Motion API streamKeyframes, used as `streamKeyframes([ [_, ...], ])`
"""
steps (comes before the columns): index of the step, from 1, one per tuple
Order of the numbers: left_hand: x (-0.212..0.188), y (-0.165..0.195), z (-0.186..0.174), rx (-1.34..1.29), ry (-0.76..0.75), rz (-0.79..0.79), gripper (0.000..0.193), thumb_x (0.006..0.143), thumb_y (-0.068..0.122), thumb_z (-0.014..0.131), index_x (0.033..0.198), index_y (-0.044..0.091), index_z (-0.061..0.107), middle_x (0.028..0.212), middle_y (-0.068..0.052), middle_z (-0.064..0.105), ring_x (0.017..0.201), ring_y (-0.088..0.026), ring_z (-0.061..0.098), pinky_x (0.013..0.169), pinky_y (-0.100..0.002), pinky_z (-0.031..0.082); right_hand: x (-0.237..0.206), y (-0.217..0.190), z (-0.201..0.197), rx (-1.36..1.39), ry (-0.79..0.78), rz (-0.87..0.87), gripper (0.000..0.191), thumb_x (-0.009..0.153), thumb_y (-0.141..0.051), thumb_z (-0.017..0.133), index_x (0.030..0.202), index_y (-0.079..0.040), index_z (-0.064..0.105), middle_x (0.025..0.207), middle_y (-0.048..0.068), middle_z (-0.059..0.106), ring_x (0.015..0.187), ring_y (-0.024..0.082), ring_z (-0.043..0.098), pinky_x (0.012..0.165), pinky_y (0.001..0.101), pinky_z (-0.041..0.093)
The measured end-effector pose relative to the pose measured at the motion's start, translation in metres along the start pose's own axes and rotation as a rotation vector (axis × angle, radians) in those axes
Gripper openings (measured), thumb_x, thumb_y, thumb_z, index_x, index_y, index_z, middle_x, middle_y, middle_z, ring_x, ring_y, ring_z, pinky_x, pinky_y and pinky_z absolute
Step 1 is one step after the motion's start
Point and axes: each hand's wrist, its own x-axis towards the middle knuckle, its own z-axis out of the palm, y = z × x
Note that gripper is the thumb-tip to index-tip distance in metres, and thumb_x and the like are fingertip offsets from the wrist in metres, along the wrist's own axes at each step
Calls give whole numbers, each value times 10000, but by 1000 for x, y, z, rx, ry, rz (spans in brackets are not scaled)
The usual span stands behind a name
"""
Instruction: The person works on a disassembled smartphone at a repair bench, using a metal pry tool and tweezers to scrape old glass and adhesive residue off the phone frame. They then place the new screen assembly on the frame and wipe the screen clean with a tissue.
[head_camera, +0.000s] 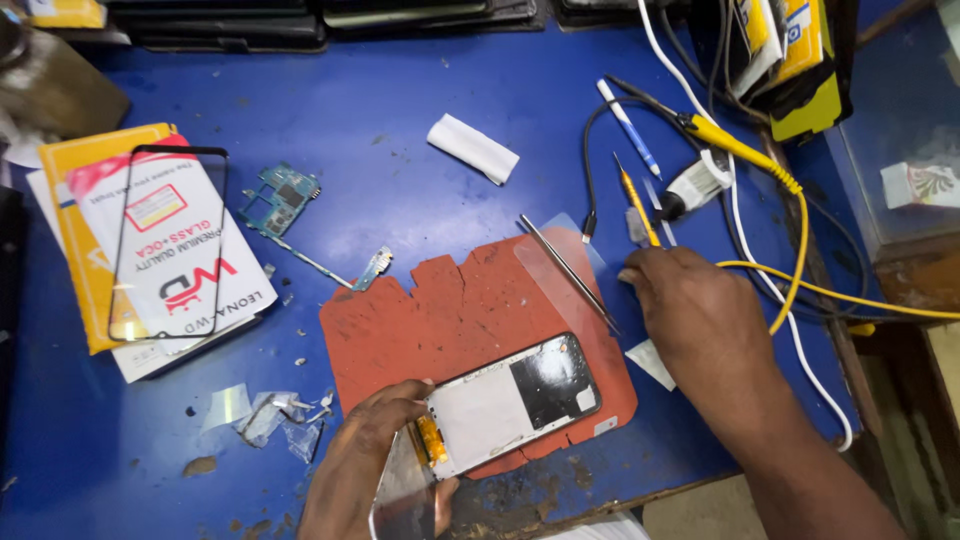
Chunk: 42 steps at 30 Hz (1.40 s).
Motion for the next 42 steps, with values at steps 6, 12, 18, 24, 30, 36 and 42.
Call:
streamKeyframes([
  [6,-4,-11,-6,55,30,97,666,587,115,895,1183,142,600,1279,-144,693,1226,-296,675,1046,-408,507,1,3,-9,-88,-66,53,203,891,-222,724,995,-47,726,930,176,729,793,390,696,666,501,544],
  [12,-11,-37,-2,135,-58,35,734,584,172,904,1231,134,559,1325,-150,585,1221,-307,636,1022,-403,501,-8,7,-14,150,173,106,170,933,-174,769,1058,-60,749,1022,142,731,832,313,718,720,416,566],
  [18,-18,-58,2,133,-50,135,722,573,194,895,1207,163,551,1270,-141,585,1193,-305,610,1006,-406,486,-9,7,-17,-114,100,129,259,867,-256,823,1043,-70,778,962,135,712,838,336,690,719,450,550],
  [24,-19,-47,-6,113,-87,10,670,605,171,912,1205,164,614,1323,-154,595,1245,-329,617,1038,-419,475,-4,-3,-16,-377,-42,179,287,836,-338,812,938,-72,783,940,121,688,909,328,694,757,465,558],
  [30,0,3,-18,119,87,199,656,619,196,886,1204,168,590,1251,-127,582,1174,-300,631,976,-392,525,-2,-20,-24,0,146,151,210,925,-251,750,972,-48,728,958,117,709,859,323,704,752,447,557],
  [36,-9,46,-52,101,-95,38,668,753,50,866,1327,122,534,1407,-174,489,1255,-386,615,995,-460,513,-12,-66,-25,351,-119,-82,179,923,-146,691,1087,-72,699,899,54,704,770,260,730,649,382,568],
  [42,-4,44,-63,116,-254,-93,856,648,-52,799,1403,113,432,1408,-181,387,1209,-405,602,979,-474,510,-12,-101,-9,270,-297,-517,210,806,-166,704,1007,-107,705,909,13,675,727,248,708,582,392,568],
])
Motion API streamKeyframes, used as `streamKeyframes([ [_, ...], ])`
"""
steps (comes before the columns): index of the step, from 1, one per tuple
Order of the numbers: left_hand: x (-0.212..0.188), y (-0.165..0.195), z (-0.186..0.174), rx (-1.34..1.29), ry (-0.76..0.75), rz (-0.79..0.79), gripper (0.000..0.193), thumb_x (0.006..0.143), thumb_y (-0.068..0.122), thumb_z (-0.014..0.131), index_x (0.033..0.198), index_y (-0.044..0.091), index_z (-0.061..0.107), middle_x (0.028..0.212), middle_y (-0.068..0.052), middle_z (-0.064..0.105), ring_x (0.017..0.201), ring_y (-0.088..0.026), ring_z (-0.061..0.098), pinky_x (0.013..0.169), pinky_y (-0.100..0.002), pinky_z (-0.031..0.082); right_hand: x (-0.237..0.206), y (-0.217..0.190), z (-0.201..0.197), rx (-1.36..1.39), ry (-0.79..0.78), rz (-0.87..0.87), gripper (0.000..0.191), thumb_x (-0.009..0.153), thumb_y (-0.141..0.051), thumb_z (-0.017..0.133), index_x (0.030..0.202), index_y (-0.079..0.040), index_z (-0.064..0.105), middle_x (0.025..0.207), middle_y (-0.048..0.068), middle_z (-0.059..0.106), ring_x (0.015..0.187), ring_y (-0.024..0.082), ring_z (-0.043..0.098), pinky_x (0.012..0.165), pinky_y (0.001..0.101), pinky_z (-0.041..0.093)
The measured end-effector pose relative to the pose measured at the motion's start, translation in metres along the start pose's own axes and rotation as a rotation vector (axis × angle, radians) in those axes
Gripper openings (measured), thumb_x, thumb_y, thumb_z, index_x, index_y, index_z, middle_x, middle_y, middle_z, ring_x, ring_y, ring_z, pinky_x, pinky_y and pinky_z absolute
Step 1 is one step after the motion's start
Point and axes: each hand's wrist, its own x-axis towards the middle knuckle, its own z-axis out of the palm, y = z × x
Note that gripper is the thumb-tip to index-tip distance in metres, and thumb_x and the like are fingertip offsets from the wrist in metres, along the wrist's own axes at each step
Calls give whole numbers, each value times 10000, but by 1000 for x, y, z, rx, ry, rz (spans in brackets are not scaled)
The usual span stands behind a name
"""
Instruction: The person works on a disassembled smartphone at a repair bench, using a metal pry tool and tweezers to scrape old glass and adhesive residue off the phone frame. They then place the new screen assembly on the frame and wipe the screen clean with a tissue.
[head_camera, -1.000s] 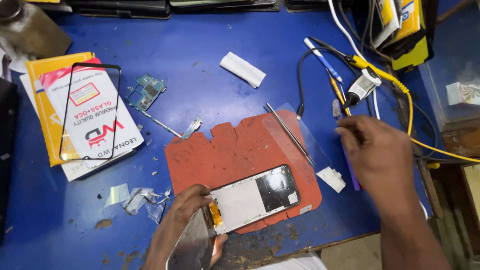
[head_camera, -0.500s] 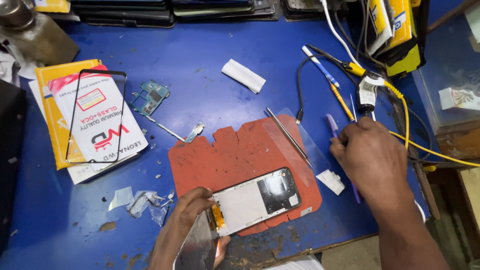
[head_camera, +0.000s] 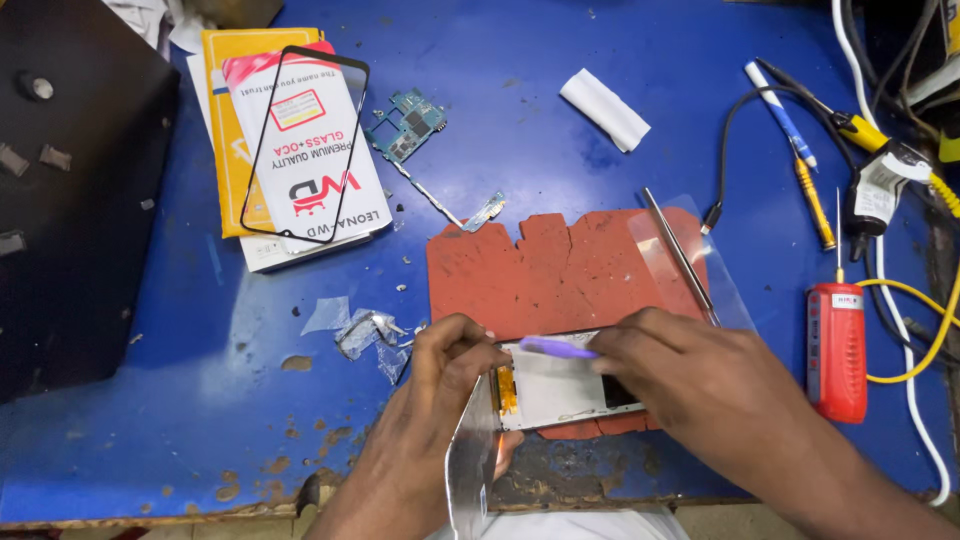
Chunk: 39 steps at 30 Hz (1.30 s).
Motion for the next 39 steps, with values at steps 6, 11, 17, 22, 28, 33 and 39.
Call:
streamKeyframes([
  [6,2,-3,5,-60,32,53,924,592,-72,787,1425,109,430,1399,-194,418,1259,-415,596,1013,-514,500,5,14,18,-46,-116,-57,161,856,-226,706,853,-83,631,850,47,629,702,261,687,548,423,533],
  [11,10,-10,4,-98,33,110,990,539,64,884,1420,79,432,1377,-223,415,1273,-452,554,1019,-538,455,-8,42,-14,-172,-157,86,161,830,-269,713,920,-141,670,861,36,633,740,266,690,565,415,538],
  [17,11,-8,9,-105,121,68,710,684,30,848,1323,91,543,1401,-202,545,1310,-374,612,1016,-460,514,-47,54,-34,-300,10,323,167,882,-308,760,895,-166,674,944,-25,696,753,217,695,628,387,547],
  [22,16,-7,30,-130,231,91,611,665,12,863,1218,92,617,1345,-155,657,1264,-299,652,1025,-412,536,-22,39,2,-52,1,27,183,834,-234,751,824,-91,639,806,59,622,701,267,670,583,414,536],
  [28,19,-23,39,-114,246,96,615,637,60,893,1193,99,632,1325,-131,669,1263,-288,652,1041,-385,536,-27,59,-60,-590,-306,-7,244,831,-152,705,1074,-134,718,903,42,622,785,198,673,611,345,543],
  [33,25,-34,51,-28,246,157,655,604,119,894,1175,98,574,1316,-127,658,1256,-291,638,1042,-378,508,-62,81,-35,-183,-15,214,220,752,-281,844,844,-122,723,851,-1,701,611,199,668,511,360,519],
  [39,23,-34,59,57,229,118,692,589,128,902,1180,107,542,1283,-142,655,1229,-292,639,1027,-385,509,-56,93,-32,-162,184,60,144,788,-199,805,797,-93,707,897,27,718,668,192,678,537,347,529],
])
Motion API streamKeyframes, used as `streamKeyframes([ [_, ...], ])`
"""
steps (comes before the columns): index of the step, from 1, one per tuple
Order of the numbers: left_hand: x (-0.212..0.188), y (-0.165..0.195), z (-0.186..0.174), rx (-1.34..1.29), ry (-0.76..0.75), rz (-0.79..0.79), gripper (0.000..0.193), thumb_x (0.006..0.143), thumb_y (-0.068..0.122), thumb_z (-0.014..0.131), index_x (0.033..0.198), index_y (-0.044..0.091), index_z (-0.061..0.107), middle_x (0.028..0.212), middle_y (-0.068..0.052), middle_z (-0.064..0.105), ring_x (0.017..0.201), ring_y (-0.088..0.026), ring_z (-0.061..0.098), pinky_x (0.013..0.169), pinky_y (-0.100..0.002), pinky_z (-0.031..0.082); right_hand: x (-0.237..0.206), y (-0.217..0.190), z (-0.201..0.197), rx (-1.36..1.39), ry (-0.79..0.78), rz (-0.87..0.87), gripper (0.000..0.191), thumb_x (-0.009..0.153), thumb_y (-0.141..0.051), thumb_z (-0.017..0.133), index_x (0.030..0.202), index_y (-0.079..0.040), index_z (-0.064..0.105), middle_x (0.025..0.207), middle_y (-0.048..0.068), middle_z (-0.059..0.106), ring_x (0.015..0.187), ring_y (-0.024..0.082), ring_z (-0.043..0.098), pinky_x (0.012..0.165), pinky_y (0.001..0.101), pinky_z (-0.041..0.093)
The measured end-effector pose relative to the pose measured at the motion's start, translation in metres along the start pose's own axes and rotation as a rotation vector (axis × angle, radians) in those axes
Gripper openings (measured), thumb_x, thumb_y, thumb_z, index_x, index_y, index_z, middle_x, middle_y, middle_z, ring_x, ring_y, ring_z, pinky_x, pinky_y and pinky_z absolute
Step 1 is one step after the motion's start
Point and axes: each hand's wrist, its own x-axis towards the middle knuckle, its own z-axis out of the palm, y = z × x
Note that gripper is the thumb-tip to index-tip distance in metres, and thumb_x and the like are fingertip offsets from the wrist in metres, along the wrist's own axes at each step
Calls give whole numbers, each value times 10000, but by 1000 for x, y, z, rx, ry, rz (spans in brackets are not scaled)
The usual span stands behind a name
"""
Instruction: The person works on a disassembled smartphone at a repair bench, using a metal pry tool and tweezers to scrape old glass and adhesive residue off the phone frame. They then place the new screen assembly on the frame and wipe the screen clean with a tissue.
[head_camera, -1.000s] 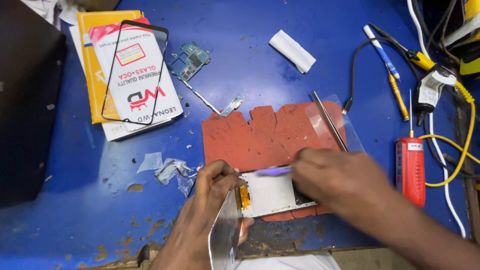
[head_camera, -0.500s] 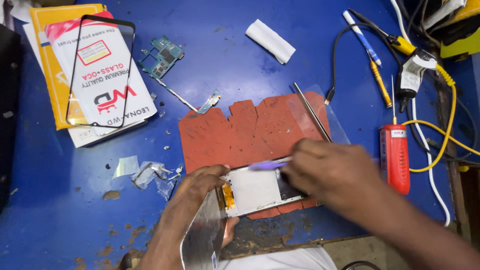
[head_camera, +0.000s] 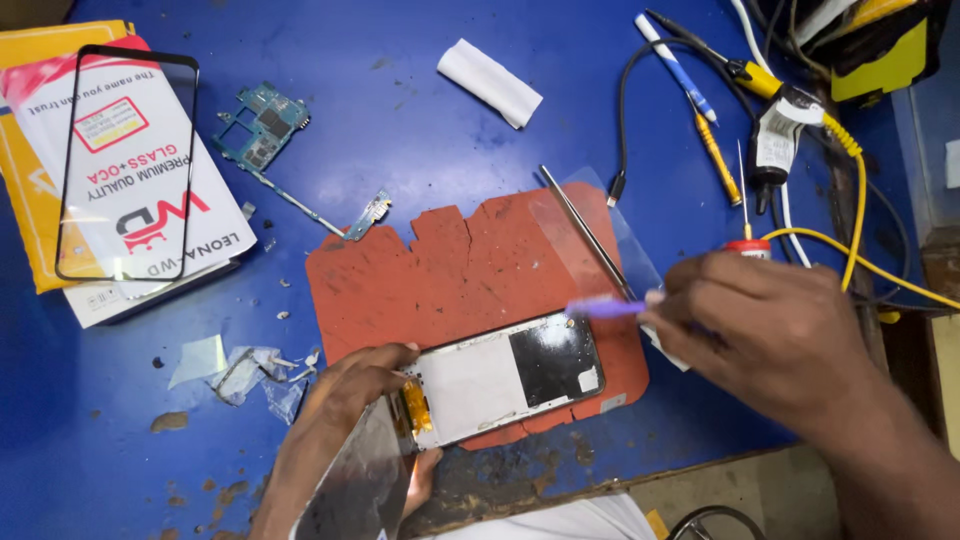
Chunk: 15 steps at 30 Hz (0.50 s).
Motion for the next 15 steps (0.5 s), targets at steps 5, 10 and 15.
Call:
streamKeyframes([
  [5,2,0,5,-22,36,15,659,609,142,897,1156,109,533,1273,-145,670,1218,-284,660,1011,-388,526,6,-2,0,51,-10,1,177,798,-171,823,773,-75,676,870,30,708,671,191,681,547,343,533],
  [10,3,-1,7,19,22,31,659,601,138,888,1147,97,521,1261,-154,666,1208,-299,652,993,-400,520,-5,7,8,47,-41,-50,244,767,-199,849,736,-59,651,837,37,697,679,210,682,536,373,519],
  [15,4,0,8,46,47,51,679,585,155,904,1141,103,517,1254,-145,669,1195,-298,646,995,-401,514,-14,12,9,40,19,-45,191,779,-192,832,783,-81,677,869,25,703,692,182,683,544,347,536],
])
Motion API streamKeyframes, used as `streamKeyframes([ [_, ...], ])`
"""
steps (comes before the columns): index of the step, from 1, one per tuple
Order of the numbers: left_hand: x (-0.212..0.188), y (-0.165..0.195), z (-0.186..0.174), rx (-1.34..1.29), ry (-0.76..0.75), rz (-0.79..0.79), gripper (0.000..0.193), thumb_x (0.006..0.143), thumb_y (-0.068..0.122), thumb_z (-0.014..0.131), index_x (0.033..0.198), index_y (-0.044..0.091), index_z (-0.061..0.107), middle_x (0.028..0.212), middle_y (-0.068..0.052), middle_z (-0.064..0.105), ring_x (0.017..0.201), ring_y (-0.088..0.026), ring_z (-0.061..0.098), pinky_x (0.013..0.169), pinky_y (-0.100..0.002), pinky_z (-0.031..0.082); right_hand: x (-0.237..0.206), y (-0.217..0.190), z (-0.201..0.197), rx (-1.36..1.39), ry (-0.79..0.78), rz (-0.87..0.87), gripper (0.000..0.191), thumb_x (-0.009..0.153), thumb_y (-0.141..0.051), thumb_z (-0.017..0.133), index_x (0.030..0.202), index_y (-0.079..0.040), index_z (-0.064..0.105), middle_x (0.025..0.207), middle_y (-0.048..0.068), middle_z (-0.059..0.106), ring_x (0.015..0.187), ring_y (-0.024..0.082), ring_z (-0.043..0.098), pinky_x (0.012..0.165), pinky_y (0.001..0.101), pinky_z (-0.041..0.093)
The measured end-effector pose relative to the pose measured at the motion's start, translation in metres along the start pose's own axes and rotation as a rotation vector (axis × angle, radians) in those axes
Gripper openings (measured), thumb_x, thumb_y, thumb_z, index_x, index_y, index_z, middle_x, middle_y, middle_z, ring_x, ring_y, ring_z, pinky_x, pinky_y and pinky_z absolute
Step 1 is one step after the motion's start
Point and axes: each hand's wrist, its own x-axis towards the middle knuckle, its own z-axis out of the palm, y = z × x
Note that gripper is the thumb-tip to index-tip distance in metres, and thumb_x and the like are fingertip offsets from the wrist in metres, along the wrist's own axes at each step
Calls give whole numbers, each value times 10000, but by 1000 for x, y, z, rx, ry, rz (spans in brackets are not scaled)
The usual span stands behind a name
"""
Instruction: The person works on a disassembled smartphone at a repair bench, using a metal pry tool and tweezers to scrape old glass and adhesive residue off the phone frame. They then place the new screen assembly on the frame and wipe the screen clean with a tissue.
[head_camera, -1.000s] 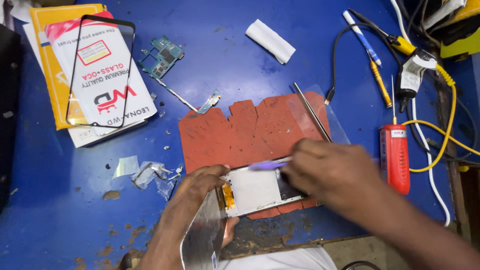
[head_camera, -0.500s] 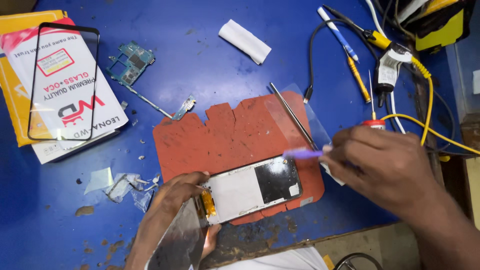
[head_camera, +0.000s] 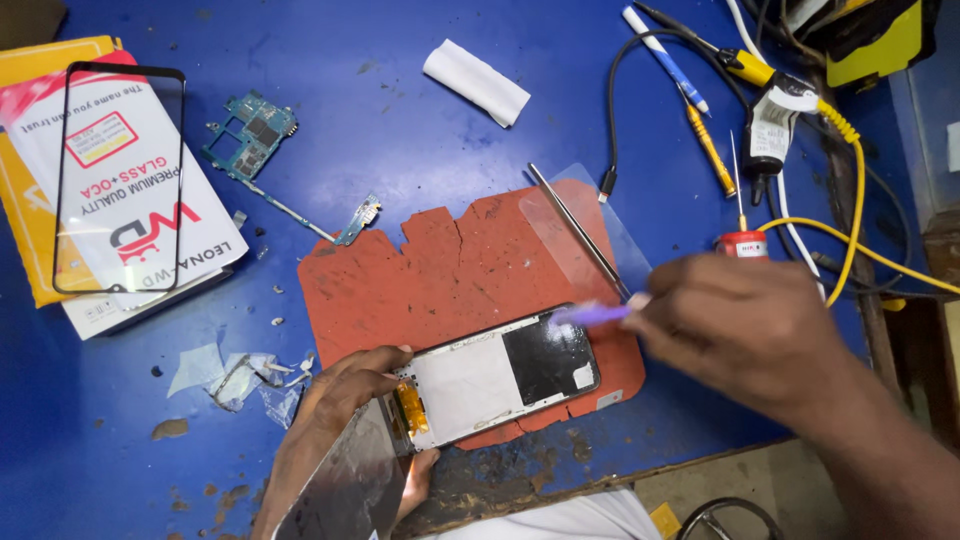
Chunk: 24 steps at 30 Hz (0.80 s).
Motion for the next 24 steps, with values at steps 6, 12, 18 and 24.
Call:
streamKeyframes([
  [6,0,6,6,-36,53,-49,659,602,152,905,1143,96,533,1273,-138,663,1201,-279,648,997,-389,532,11,-9,-9,13,-10,48,171,820,-192,795,802,-69,678,901,51,707,683,193,693,536,342,541],
  [12,-5,4,-8,-88,-14,34,664,634,161,919,1195,74,575,1306,-141,654,1239,-283,636,1042,-395,510,5,-68,23,259,-246,-132,160,867,-222,729,846,-103,623,864,55,606,685,231,671,558,391,541],
  [18,-2,8,-15,-109,-74,-42,665,611,134,922,1184,90,588,1298,-136,667,1223,-286,648,1009,-384,527,-22,-39,21,78,-441,-277,114,841,-229,660,903,-151,605,915,31,568,840,230,681,535,392,502],
  [24,0,7,-10,-74,-24,-52,656,600,131,916,1161,107,576,1294,-109,679,1243,-282,644,1025,-382,529,-34,-18,-23,-292,-671,337,183,867,-429,705,912,-254,676,852,-89,642,665,140,686,558,350,543],
])
